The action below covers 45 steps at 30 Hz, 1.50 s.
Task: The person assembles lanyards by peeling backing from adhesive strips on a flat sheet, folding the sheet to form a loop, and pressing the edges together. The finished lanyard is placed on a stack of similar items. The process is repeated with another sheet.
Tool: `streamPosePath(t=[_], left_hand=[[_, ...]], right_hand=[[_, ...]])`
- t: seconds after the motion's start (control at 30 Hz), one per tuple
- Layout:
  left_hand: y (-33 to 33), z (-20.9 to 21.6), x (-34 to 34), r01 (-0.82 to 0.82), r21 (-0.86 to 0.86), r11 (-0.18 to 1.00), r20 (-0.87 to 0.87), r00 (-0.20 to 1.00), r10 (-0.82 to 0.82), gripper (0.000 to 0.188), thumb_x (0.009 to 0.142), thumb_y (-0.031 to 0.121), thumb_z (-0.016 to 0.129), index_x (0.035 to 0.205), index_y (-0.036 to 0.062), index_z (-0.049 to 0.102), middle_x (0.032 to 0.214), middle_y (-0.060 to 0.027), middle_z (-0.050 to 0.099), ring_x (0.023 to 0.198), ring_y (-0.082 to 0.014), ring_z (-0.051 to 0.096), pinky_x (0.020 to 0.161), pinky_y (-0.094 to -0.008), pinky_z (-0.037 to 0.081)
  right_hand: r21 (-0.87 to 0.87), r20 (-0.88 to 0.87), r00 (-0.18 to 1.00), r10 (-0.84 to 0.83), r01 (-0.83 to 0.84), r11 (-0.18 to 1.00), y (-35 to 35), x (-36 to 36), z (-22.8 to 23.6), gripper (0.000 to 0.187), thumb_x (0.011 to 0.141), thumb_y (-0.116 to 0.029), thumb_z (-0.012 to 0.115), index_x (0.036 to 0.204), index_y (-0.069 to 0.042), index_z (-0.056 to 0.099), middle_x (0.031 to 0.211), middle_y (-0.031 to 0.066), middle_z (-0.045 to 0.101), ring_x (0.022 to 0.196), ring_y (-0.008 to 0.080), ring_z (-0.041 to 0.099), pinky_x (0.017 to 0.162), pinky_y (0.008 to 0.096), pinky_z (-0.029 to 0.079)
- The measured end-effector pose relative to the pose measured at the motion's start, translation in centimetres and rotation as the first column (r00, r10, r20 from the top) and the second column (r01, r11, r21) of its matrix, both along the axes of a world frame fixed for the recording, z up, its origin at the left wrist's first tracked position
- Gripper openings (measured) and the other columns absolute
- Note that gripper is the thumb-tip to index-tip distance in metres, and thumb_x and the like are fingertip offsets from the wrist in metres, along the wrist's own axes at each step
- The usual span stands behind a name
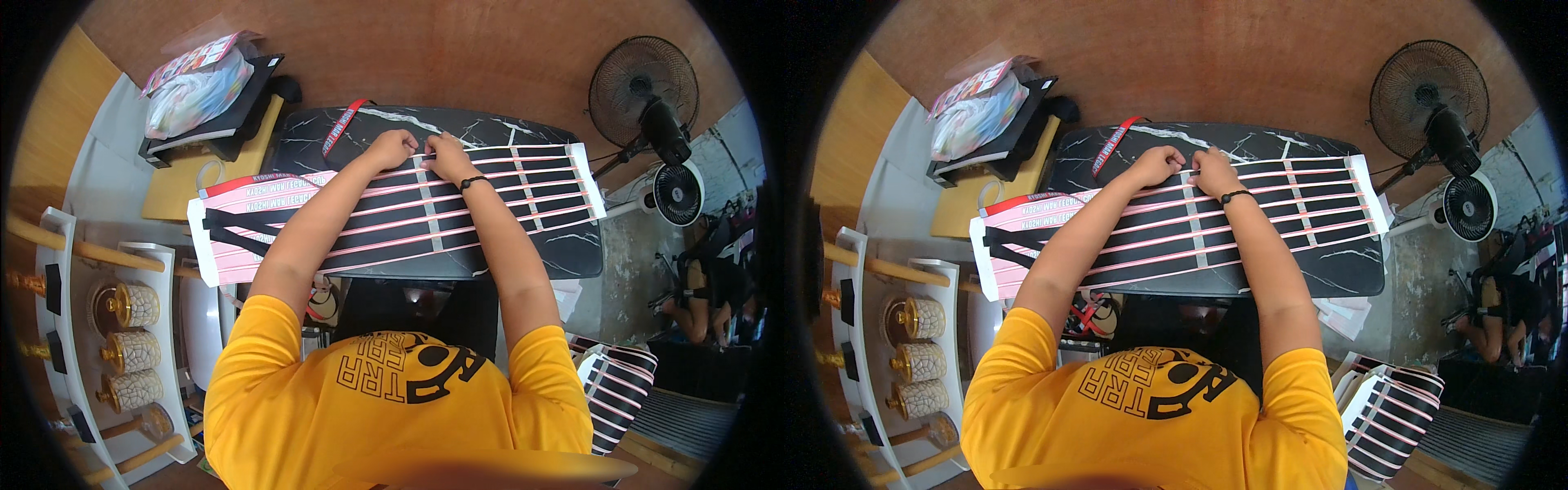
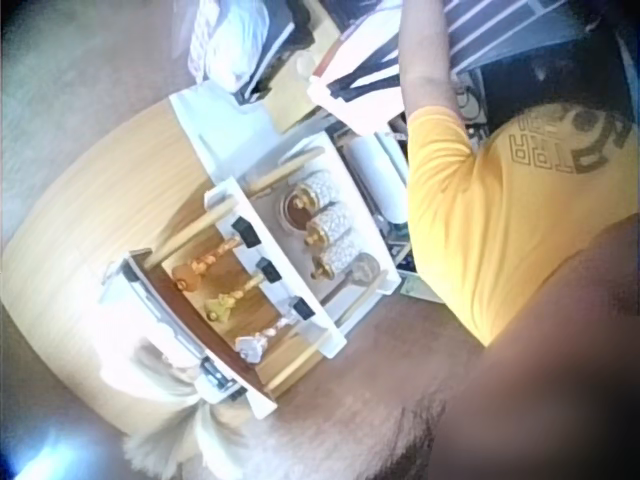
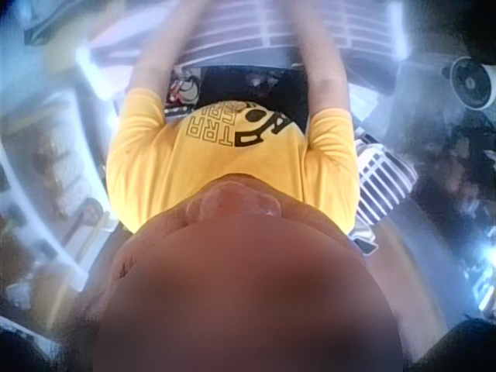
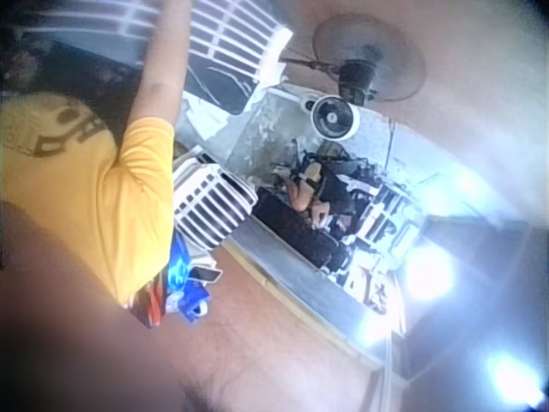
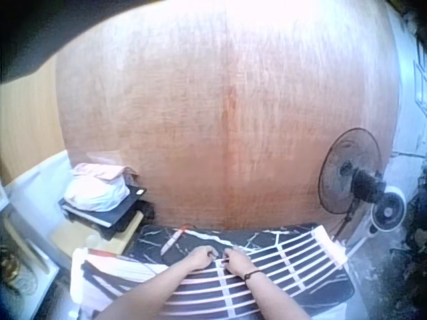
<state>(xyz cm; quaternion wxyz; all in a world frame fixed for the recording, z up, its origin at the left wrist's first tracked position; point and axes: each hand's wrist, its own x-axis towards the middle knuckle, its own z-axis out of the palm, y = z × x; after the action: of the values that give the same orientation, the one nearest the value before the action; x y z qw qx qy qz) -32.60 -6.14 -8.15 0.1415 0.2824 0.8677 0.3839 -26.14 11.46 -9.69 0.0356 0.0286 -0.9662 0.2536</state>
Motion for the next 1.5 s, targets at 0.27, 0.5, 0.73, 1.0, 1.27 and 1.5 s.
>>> streamPosePath(t=[0.27, 0.5, 0.73, 1.0, 1.27, 1.5], left_hand=[[1.1, -1.2, -3.2, 0.025, -0.017, 1.0, 0.32, 0.947, -0.018, 0.021, 0.084, 0.002, 0.065, 0.105, 0.002, 0.067, 0.081, -0.0057, 0.066, 0.071, -0.0107, 0.059, 0.065, -0.0257, 0.048], [1.6, -1.2, -3.7, 0.035, -0.055, 0.998, 0.311, 0.95, -0.016, 0.025, 0.082, -0.001, 0.067, 0.107, -0.0008, 0.064, 0.082, -0.0065, 0.067, 0.073, -0.0119, 0.061, 0.065, -0.0256, 0.049], [2.6, -0.2, -4.1, 0.125, -0.09, 0.988, 0.309, 0.947, -0.092, 0.04, 0.07, 0.0, 0.077, 0.107, -0.0006, 0.063, 0.087, -0.0101, 0.07, 0.079, -0.0151, 0.065, 0.07, -0.0273, 0.05], [2.8, 0.1, -3.1, -0.109, -0.119, 0.987, 0.264, 0.955, 0.137, 0.052, 0.06, 0.007, 0.079, 0.109, 0.0015, 0.064, 0.089, -0.0126, 0.069, 0.08, -0.0199, 0.066, 0.072, -0.0304, 0.051], [3.2, -0.9, -2.7, -0.141, -0.191, 0.971, -0.002, 0.99, 0.143, 0.043, 0.067, 0.01, 0.077, 0.107, 0.003, 0.065, 0.095, -0.0138, 0.069, 0.087, -0.0222, 0.066, 0.073, -0.0318, 0.051], [1.5, 1.2, 0.2, -0.039, -0.049, 0.998, -0.221, 0.975, 0.027, 0.031, 0.077, 0.01, 0.075, 0.106, 0.0076, 0.065, 0.102, -0.0107, 0.064, 0.102, -0.0293, 0.06, 0.086, -0.0432, 0.046]], right_hand=[[-0.034, 0.0, 1.0, -0.019, 0.019, 0.999, -0.9, 1.4, 1.0, 0.029, 0.076, -0.018, 0.079, 0.097, -0.014, 0.059, 0.109, 0.0078, 0.057, 0.112, 0.0319, 0.055, 0.088, 0.0483, 0.047], [-0.041, 0.097, 0.994, -0.057, 0.061, 0.997, -1.0, 0.7, 1.2, 0.028, 0.076, -0.018, 0.08, 0.095, -0.014, 0.059, 0.108, 0.0067, 0.056, 0.114, 0.0311, 0.054, 0.089, 0.0509, 0.046], [-0.059, -0.081, 0.993, -0.082, 0.078, 0.995, -1.8, 1.2, 0.8, 0.03, 0.072, -0.016, 0.082, 0.088, -0.006, 0.06, 0.099, 0.0128, 0.061, 0.104, 0.0352, 0.058, 0.086, 0.0445, 0.049], [-0.121, -0.083, 0.943, -0.322, 0.311, 0.943, -3.8, 2.0, 0.6, 0.028, 0.071, -0.021, 0.083, 0.084, -0.004, 0.065, 0.094, 0.0141, 0.064, 0.1, 0.0346, 0.058, 0.086, 0.0444, 0.048], [-0.258, -0.32, 0.909, -0.266, 0.186, 0.948, -3.5, 3.2, -1.1, 0.019, 0.068, -0.012, 0.08, 0.077, -0.003, 0.067, 0.089, 0.0143, 0.064, 0.091, 0.033, 0.058, 0.081, 0.0428, 0.045], [-0.152, -0.384, 0.909, -0.161, 0.11, 0.982, -0.4, 3.0, -1.7, 0.014, 0.072, -0.009, 0.077, 0.085, -0.004, 0.072, 0.085, 0.0146, 0.065, 0.087, 0.0344, 0.061, 0.083, 0.0426, 0.048]])
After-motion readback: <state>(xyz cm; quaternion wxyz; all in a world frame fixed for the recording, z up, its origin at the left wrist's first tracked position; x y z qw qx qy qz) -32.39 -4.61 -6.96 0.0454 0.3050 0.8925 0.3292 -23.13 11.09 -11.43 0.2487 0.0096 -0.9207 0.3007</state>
